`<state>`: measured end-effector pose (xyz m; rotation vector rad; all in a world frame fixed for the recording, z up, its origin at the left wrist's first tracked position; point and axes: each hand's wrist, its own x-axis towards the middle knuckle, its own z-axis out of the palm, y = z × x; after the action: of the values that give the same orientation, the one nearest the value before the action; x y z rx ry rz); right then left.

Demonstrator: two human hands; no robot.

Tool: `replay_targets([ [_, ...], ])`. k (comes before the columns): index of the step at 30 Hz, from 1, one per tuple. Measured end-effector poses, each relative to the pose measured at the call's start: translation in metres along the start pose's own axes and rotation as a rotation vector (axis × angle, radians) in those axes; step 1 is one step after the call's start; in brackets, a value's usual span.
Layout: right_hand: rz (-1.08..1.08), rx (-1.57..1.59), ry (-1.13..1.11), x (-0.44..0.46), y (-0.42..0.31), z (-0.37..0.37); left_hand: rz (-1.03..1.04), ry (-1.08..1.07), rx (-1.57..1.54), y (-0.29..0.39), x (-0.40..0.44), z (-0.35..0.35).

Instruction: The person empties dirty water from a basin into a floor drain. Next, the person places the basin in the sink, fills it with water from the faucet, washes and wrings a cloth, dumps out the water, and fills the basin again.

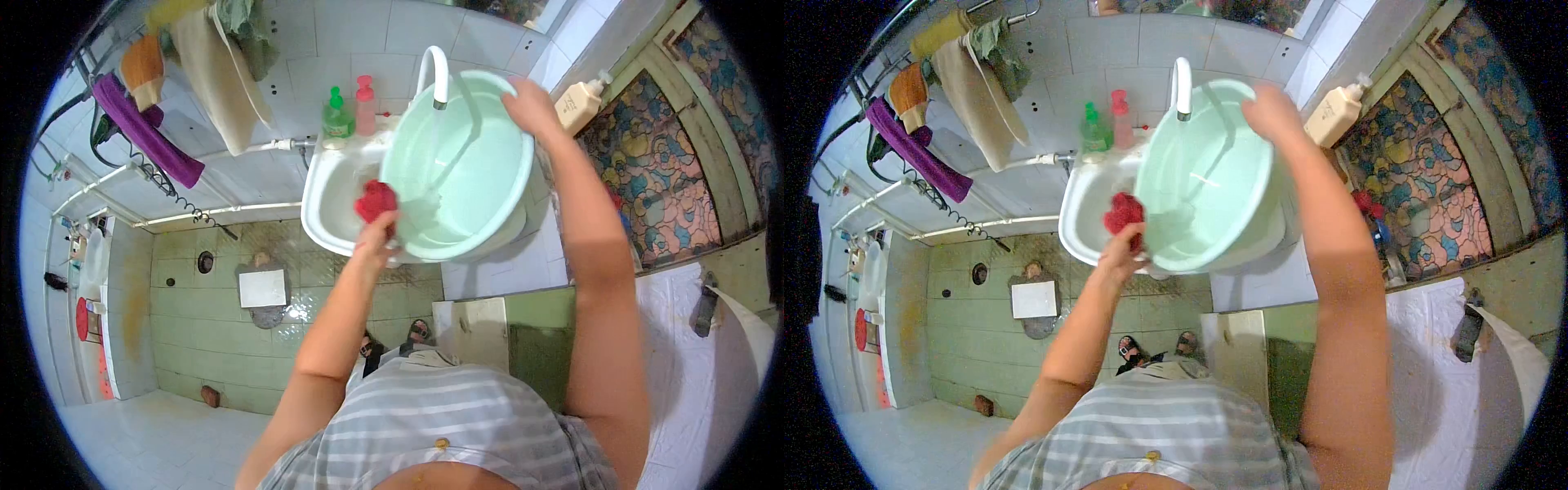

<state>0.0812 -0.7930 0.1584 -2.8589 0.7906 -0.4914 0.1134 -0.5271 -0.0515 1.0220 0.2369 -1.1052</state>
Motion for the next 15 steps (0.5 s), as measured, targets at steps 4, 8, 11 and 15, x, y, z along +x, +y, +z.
replay_targets([
  [4, 0.021, 0.131, 0.069, -0.038, 0.088, 0.119, 0.256, 0.257, 0.110, 0.036, -0.020, -0.021],
  [8, 0.297, 0.163, -0.020, -0.071, 0.089, 0.167, 0.317, 0.211, 0.450, 0.042, -0.013, -0.021],
  [11, 0.380, 0.089, -0.074, -0.076, 0.093, 0.182, 0.609, 0.232, 0.685, 0.028, 0.015, -0.030],
  [15, 0.095, 0.185, 0.021, -0.083, 0.055, 0.180, 0.955, 0.762, 1.344, 0.018, 0.016, -0.004],
])
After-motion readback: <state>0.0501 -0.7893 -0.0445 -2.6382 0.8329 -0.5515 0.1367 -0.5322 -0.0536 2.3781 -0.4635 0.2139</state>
